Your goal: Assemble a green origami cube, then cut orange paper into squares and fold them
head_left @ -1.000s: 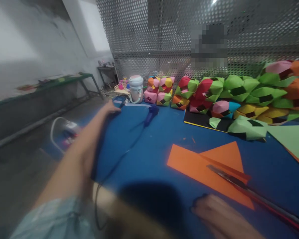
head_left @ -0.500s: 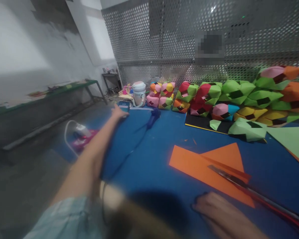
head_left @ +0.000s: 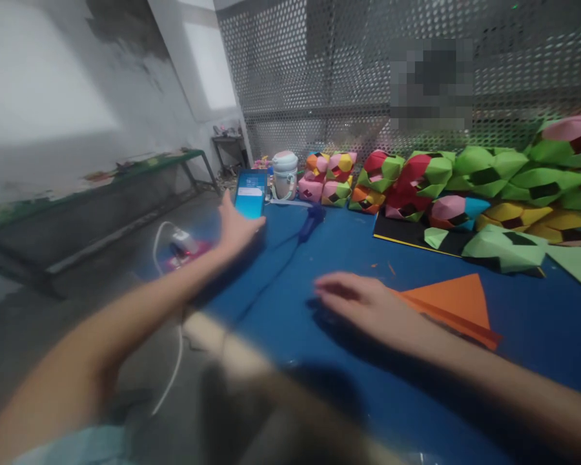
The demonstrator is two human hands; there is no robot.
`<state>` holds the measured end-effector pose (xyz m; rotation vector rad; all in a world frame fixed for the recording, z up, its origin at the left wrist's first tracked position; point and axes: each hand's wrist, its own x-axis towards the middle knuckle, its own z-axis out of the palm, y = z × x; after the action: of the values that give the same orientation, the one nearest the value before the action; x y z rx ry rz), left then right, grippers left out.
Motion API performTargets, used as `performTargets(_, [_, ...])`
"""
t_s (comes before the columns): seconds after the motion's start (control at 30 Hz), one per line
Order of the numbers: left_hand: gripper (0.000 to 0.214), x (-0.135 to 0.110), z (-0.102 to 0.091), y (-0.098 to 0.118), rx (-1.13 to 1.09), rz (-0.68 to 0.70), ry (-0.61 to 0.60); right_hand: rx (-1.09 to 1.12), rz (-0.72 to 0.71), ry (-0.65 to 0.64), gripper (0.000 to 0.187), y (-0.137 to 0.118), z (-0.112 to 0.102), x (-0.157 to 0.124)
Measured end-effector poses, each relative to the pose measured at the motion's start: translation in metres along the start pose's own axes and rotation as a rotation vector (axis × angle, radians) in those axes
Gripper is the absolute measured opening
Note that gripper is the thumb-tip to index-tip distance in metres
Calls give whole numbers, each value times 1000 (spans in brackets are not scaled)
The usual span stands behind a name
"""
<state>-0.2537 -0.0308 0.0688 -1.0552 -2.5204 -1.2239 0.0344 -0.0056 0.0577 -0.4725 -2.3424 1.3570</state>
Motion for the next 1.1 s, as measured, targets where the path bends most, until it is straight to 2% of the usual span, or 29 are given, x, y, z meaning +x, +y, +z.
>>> performTargets(0.07, [103, -14, -16, 2, -39, 63, 75, 86, 19, 38, 24, -12, 13, 41])
performTargets(0.17, [106, -28, -36, 5, -52, 189, 173, 205, 20, 171, 34, -33, 37, 90])
performTargets(0.23, [108, -35, -45, 7, -53, 296, 227, 279, -14, 255, 42, -48, 51, 111])
performTargets(0.33, [102, -44, -52, 7, -44, 458, 300, 358, -150, 346, 49, -62, 63, 127])
performTargets(0.4, [100, -48, -53, 7, -44, 574, 348, 368, -228, 396, 51, -65, 64, 130])
performTargets(0.47, [103, -49, -52, 8, -53, 689, 396, 340, -246, 440, 49, -65, 58, 131])
performTargets(0.6, [114, -47, -48, 10, -25, 814, 463, 262, -244, 510, 31, -64, 33, 130])
performTargets(0.7, [115, -45, -44, 12, 2, 850, 483, 242, -265, 559, 43, -64, 12, 129])
performTargets(0.8, [116, -45, -40, 13, 0, 878, 491, 335, -268, 528, 51, -61, 1, 126])
performTargets(0.93, [116, -46, -35, 14, -10, 872, 458, 469, -245, 457, 46, -53, 4, 114])
performTargets(1.03, [114, -48, -32, 16, -34, 854, 424, 483, -234, 448, 38, -50, 11, 102])
performTargets(1.1, [114, -49, -29, 17, -54, 835, 398, 490, -229, 452, 40, -50, 15, 96])
